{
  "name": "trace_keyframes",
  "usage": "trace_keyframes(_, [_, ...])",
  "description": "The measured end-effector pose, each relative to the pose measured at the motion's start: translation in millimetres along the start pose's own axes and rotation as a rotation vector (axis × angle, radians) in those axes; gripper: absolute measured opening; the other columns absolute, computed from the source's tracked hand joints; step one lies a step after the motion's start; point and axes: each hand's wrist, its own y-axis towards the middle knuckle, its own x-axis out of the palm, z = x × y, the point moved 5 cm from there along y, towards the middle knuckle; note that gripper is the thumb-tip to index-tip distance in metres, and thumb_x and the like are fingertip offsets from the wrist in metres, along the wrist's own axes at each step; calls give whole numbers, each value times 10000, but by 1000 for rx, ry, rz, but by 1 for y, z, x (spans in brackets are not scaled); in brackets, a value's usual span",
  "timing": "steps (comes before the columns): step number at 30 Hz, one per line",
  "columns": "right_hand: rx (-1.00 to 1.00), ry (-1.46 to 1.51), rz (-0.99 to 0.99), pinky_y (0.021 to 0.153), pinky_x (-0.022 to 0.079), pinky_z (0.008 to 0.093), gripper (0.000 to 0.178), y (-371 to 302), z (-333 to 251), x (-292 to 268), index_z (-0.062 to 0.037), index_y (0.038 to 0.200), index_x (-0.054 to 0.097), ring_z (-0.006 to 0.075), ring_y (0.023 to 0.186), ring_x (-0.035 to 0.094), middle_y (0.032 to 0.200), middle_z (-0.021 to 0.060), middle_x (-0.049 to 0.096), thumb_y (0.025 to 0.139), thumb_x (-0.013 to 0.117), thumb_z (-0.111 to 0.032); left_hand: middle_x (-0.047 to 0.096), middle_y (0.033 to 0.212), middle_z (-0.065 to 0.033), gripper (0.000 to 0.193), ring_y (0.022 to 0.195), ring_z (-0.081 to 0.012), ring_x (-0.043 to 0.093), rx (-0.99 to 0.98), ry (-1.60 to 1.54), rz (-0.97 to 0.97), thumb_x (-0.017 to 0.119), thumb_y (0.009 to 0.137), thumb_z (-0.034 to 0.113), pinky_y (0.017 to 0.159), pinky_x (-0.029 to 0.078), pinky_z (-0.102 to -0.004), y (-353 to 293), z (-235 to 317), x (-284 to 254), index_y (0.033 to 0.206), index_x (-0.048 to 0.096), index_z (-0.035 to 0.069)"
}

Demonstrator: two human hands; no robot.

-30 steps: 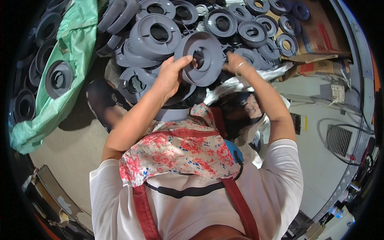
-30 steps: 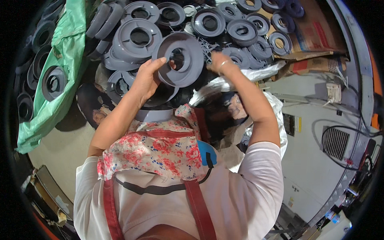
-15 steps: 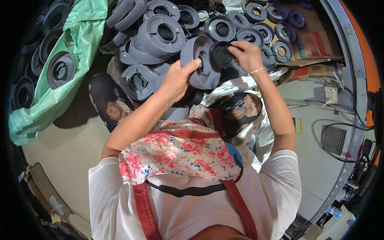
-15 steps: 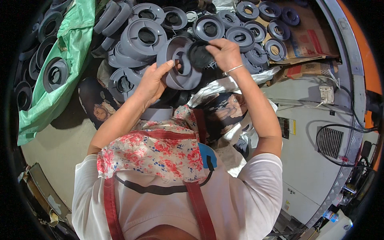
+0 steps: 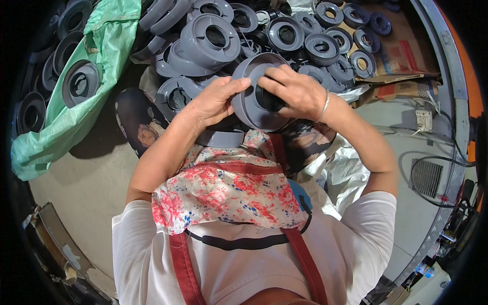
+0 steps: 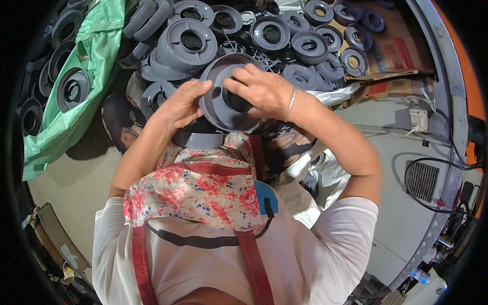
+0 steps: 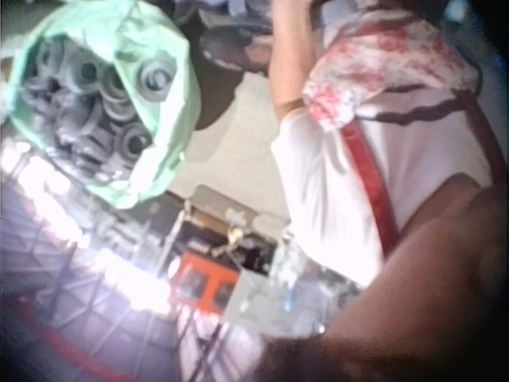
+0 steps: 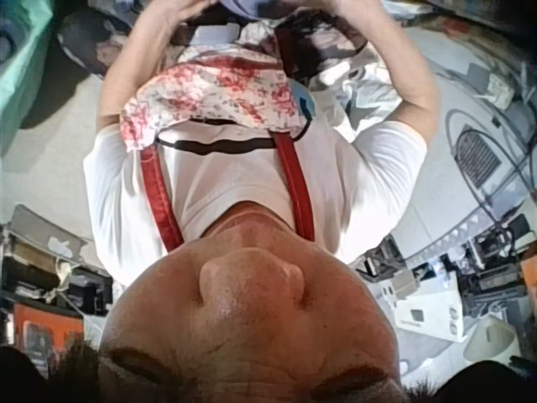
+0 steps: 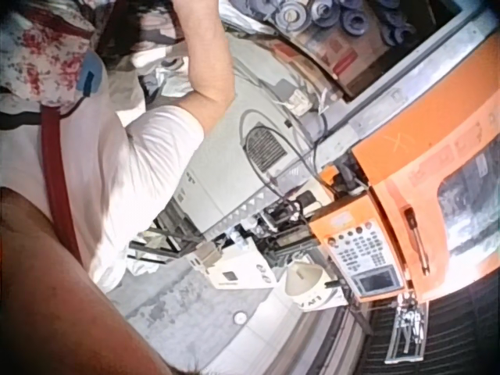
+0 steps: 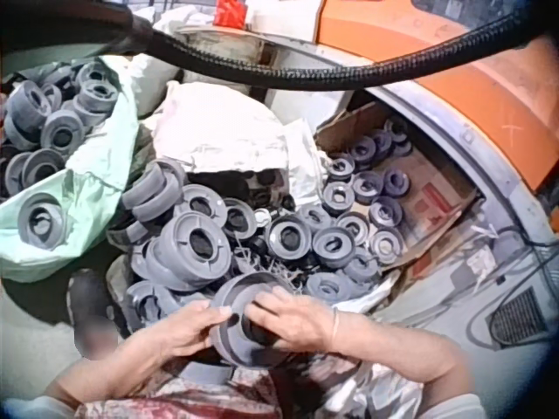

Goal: The person assembles grey plastic housing components by manually inserting a black rubber or plastic seal into the center of each housing unit.

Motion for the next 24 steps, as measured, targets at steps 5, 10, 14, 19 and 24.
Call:
trace_keyframes(5, [62, 76, 123, 770, 487, 369, 703, -5, 8, -3, -36, 1188, 447, 312, 974, 500, 1068, 138, 500, 545, 719, -116, 568, 1090, -109, 385, 973, -178, 582, 66, -105, -57, 581, 868, 183, 884, 483, -329, -1, -3, 13, 1155, 473, -49])
trace_keyframes(10, [1132, 1152, 2, 553, 503, 334, 640, -31, 49, 47, 86, 905, 586, 233, 561, 606, 728, 158, 627, 726, 658, -525, 563, 1049, -59, 416, 941, -131, 546, 312, 104, 58, 646, 821, 156, 848, 453, -288, 4, -13, 21, 1168, 467, 11])
trace_keyframes(14, [743, 860, 46, 641, 524, 336, 639, -24, 33, 24, 81, 1073, 505, 292, 685, 639, 727, 178, 630, 739, 686, -432, 561, 1044, -47, 432, 940, -113, 529, 317, 179, 122, 661, 808, 167, 836, 440, -272, 5, -7, 14, 1163, 469, 12])
trace_keyframes(19, [994, 1740, -101, 489, 524, 356, 737, -45, 46, 68, 103, 859, 581, 260, 535, 619, 686, 179, 622, 851, 410, -615, 518, 1162, -146, 627, 1057, -185, 506, 501, 804, 180, 680, 767, 179, 889, 413, -299, -13, 2, 32, 1281, 375, -12])
trace_keyframes(24, [927, 30, -41, 782, 483, 357, 634, -95, 160, 89, 48, 1141, 511, 308, 928, 604, 967, 200, 624, 744, 669, -421, 395, 1317, -243, 829, 1280, -375, 297, 336, 1916, -268, 748, 651, 198, 1041, 289, -406, -28, -6, 35, 1323, 324, -39])
